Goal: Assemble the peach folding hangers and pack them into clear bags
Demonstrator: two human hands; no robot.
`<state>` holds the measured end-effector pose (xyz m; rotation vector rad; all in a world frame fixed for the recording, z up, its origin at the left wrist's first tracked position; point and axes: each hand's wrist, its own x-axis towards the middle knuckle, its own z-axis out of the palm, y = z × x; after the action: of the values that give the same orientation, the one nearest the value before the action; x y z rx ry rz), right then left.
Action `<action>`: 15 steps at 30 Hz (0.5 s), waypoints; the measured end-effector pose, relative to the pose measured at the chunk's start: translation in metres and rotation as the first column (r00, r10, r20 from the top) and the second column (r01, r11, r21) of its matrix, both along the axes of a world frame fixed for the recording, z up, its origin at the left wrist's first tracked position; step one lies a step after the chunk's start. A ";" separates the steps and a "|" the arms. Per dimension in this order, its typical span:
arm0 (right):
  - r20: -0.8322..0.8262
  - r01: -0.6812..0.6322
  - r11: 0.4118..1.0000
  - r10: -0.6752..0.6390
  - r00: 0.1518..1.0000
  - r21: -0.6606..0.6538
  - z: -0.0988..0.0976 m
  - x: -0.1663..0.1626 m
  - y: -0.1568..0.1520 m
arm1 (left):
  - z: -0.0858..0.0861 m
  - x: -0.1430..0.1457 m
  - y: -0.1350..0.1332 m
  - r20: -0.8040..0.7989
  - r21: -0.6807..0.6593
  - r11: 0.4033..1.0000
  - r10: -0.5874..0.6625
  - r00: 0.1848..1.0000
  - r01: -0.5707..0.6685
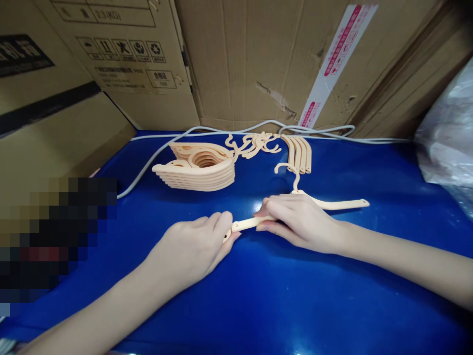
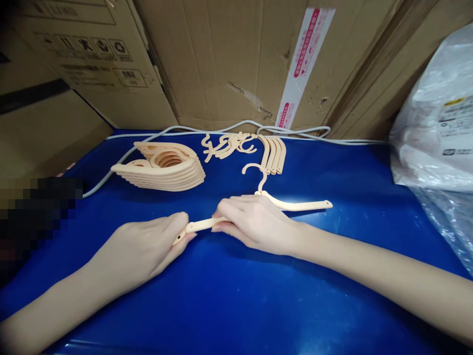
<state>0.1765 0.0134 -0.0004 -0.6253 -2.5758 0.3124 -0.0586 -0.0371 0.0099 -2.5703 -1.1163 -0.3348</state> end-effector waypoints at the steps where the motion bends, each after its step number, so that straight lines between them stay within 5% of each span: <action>1: -0.002 -0.003 1.000 0.003 1.000 -0.005 0.000 0.000 0.000 | 0.000 -0.001 0.000 0.019 -0.044 0.999 -0.004 1.000 0.005; 10: 0.016 0.000 1.000 0.000 1.000 0.007 -0.003 0.000 0.000 | -0.001 -0.004 0.004 0.068 -0.350 0.936 0.054 0.996 -0.027; 15: 0.037 -0.027 0.992 0.023 0.999 0.120 -0.002 -0.001 -0.001 | 0.000 -0.006 0.003 0.041 -0.451 0.889 0.103 0.994 -0.073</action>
<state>0.1750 0.0125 -0.0028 -0.5599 -2.6149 0.1533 -0.0644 -0.0338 0.0095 -2.9046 -1.4778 -0.1478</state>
